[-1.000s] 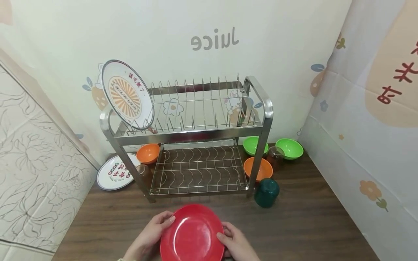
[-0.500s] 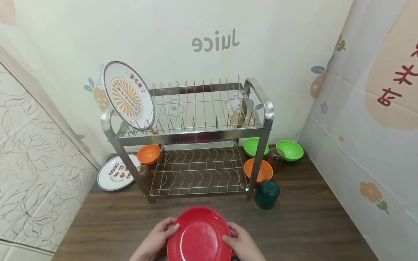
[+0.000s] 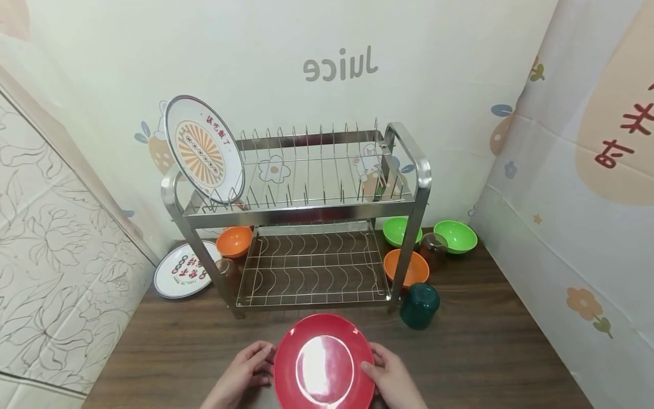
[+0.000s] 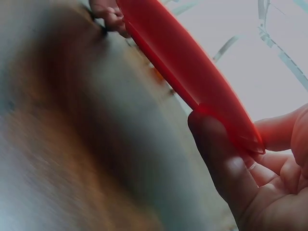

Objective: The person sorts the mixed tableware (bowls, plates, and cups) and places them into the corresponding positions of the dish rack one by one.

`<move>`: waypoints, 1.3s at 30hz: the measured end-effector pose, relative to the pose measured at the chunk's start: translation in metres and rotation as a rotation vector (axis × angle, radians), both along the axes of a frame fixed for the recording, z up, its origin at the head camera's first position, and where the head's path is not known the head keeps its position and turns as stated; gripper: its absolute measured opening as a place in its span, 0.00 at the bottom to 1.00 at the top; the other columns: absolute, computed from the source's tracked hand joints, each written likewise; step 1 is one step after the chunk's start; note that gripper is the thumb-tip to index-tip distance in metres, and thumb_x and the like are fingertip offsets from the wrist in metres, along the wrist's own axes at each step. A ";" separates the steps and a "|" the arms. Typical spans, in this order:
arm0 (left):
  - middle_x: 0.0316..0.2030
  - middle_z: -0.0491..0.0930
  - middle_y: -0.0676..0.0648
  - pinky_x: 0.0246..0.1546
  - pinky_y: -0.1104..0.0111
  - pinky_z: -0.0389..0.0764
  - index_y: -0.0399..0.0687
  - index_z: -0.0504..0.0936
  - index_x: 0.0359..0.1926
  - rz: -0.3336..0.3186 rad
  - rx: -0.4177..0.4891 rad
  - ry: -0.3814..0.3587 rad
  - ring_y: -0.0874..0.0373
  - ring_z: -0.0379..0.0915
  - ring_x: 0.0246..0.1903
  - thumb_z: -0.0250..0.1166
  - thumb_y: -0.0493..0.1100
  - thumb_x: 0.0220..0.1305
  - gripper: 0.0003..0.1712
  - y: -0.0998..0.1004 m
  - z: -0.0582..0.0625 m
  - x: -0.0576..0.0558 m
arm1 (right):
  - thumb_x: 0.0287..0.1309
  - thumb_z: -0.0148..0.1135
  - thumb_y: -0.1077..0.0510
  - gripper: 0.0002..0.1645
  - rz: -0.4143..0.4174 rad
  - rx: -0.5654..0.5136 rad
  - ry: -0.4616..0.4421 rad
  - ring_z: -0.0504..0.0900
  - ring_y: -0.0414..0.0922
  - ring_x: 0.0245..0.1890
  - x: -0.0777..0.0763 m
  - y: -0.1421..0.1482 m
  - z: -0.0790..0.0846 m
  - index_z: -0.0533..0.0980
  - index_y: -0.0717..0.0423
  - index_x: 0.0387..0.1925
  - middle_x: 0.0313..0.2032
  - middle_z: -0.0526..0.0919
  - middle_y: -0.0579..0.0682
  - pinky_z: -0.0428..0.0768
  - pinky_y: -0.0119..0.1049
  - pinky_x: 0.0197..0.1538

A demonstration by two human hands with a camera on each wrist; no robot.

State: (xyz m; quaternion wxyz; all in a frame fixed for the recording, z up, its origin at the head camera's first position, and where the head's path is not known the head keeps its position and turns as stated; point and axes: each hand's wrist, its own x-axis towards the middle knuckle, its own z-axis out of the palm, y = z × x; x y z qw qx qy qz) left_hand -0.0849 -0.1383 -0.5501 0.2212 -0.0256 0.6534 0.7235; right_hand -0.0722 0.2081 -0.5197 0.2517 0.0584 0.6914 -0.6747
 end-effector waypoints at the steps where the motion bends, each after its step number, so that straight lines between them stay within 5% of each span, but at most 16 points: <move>1: 0.37 0.82 0.44 0.32 0.68 0.81 0.30 0.74 0.53 0.004 0.006 -0.002 0.55 0.81 0.34 0.55 0.49 0.75 0.23 -0.002 0.000 0.000 | 0.65 0.64 0.59 0.41 -0.010 0.019 0.014 0.86 0.54 0.44 -0.001 0.003 0.003 0.55 0.78 0.68 0.53 0.80 0.64 0.84 0.50 0.44; 9: 0.36 0.82 0.45 0.34 0.68 0.82 0.27 0.71 0.53 0.027 0.029 -0.002 0.55 0.82 0.33 0.53 0.50 0.76 0.25 -0.014 -0.004 -0.005 | 0.65 0.65 0.59 0.35 -0.150 0.274 0.114 0.87 0.51 0.39 -0.010 0.022 0.042 0.63 0.66 0.68 0.53 0.81 0.62 0.85 0.46 0.42; 14: 0.36 0.82 0.45 0.33 0.67 0.82 0.27 0.71 0.52 0.027 0.028 0.000 0.55 0.81 0.32 0.54 0.49 0.76 0.24 -0.016 -0.006 -0.007 | 0.64 0.65 0.62 0.34 -0.157 0.344 0.196 0.87 0.51 0.36 -0.018 0.031 0.073 0.66 0.62 0.68 0.51 0.83 0.60 0.85 0.44 0.39; 27: 0.34 0.81 0.45 0.33 0.67 0.82 0.30 0.72 0.51 0.005 0.029 -0.033 0.55 0.82 0.31 0.53 0.51 0.76 0.24 -0.018 -0.008 -0.010 | 0.59 0.67 0.69 0.19 -0.002 0.584 0.805 0.84 0.36 0.28 -0.032 0.026 0.146 0.80 0.57 0.52 0.36 0.87 0.48 0.83 0.32 0.28; 39: 0.33 0.82 0.45 0.33 0.68 0.82 0.32 0.71 0.51 -0.030 0.083 -0.070 0.53 0.84 0.34 0.53 0.52 0.76 0.23 -0.023 -0.012 -0.016 | 0.52 0.70 0.74 0.23 0.076 0.738 1.161 0.86 0.38 0.32 -0.046 0.016 0.194 0.83 0.51 0.48 0.38 0.87 0.45 0.83 0.30 0.32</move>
